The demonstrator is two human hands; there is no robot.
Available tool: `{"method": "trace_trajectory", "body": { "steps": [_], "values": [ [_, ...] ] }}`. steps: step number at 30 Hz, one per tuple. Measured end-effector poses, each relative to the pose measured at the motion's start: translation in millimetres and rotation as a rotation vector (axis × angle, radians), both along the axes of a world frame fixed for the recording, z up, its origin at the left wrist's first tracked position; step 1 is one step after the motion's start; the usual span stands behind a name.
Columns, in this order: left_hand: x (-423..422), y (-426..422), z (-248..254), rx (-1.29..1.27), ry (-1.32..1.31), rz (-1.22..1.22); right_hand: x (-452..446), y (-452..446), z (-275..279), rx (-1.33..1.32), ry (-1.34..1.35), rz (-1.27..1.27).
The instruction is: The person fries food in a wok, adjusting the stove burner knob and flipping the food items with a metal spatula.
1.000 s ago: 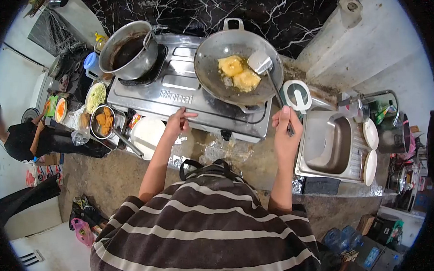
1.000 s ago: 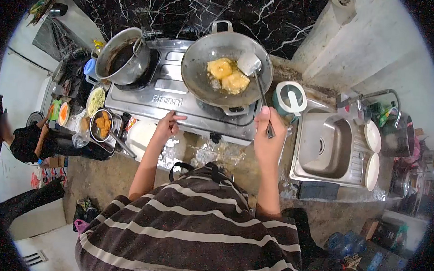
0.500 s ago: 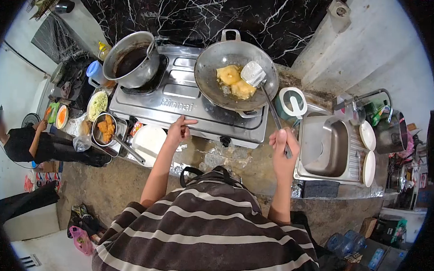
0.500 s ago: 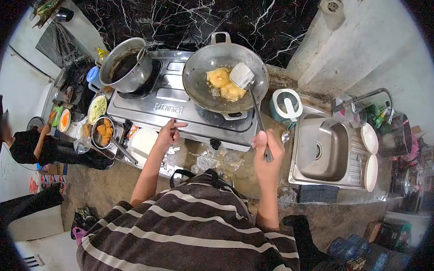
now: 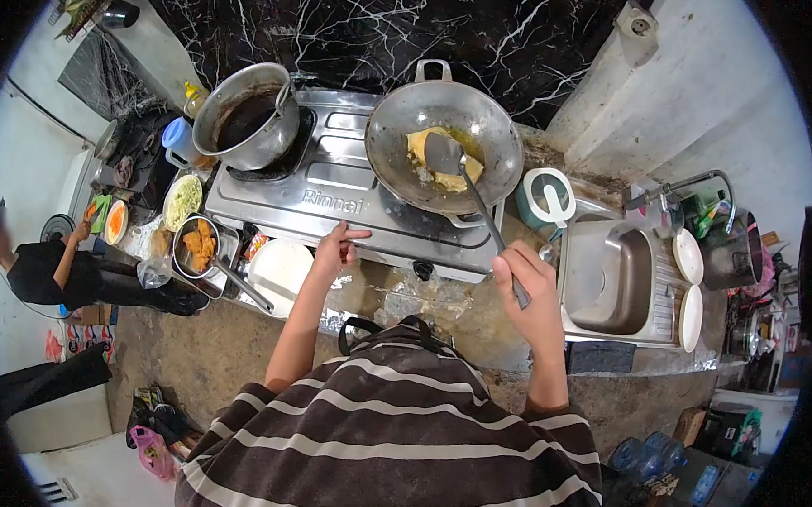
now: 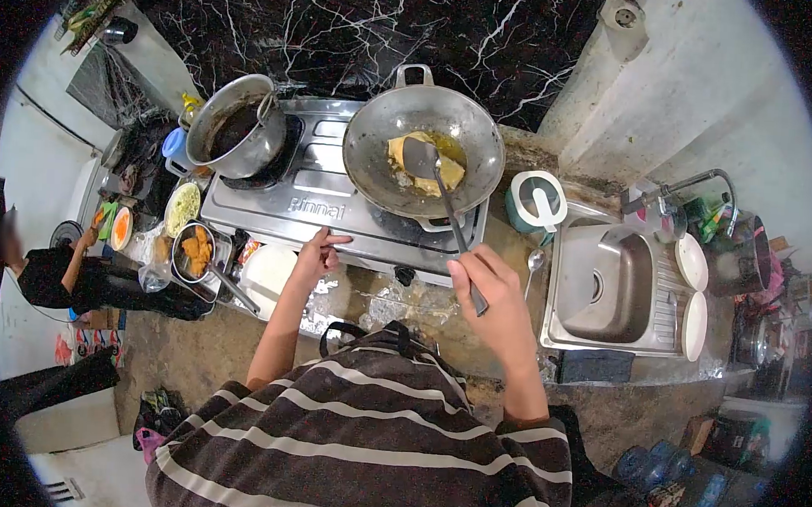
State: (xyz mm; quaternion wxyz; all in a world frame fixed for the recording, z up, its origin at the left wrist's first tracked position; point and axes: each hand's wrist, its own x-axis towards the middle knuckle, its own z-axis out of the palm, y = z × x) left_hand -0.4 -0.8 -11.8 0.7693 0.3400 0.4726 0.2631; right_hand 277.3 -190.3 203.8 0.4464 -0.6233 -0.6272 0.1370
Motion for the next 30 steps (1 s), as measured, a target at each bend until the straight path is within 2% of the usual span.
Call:
{"method": "trace_trajectory", "body": {
  "steps": [2, 6, 14, 17, 19, 21, 24, 26, 27, 28, 30],
  "values": [
    [0.5, -0.5, -0.5, 0.023, 0.014, -0.003, 1.1, 2.5, 1.4, 0.009, -0.033, 0.066],
    [-0.1, 0.0, 0.2, 0.028, 0.01, -0.018, -1.5, 1.8, 0.0, 0.03, -0.013, 0.034],
    [2.6, -0.2, 18.3, -0.024, 0.028, 0.017, -17.8, -18.2, -16.5, 0.173, 0.256, -0.18],
    [6.6, 6.5, 8.8, -0.056, 0.061, -0.047, -16.7, -29.6, -42.4, 0.244, 0.349, -0.104],
    [2.4, 5.4, 12.3, -0.063, 0.135, 0.01, -21.2, -37.0, -62.8, 0.274, 0.416, -0.128],
    [-6.3, 9.3, 14.3, -0.16, 0.082, -0.044, -29.3, -38.9, -83.2, 0.388, 0.455, -0.115],
    [-15.3, 18.0, 20.2, -0.189, 0.143, -0.066, -38.8, -42.5, -108.6, 0.365, 0.613, -0.091],
    [-23.7, 23.4, 14.6, -0.151, 0.323, 0.054, -51.8, -34.4, -133.5, 0.467, 0.559, -0.152],
    [26.0, -10.2, 33.1, 0.157, 0.501, 0.222, -51.0, -34.2, -137.6, 0.482, 0.6, -0.14],
    [13.6, -13.2, 27.2, 0.256, 0.442, 0.11, -46.7, -36.4, -139.0, 0.495, 0.637, -0.119],
    [-5.6, 17.0, 29.9, -0.236, 0.185, 0.028, -38.2, -40.3, -141.3, 0.505, 0.712, -0.095]
  ]
}}
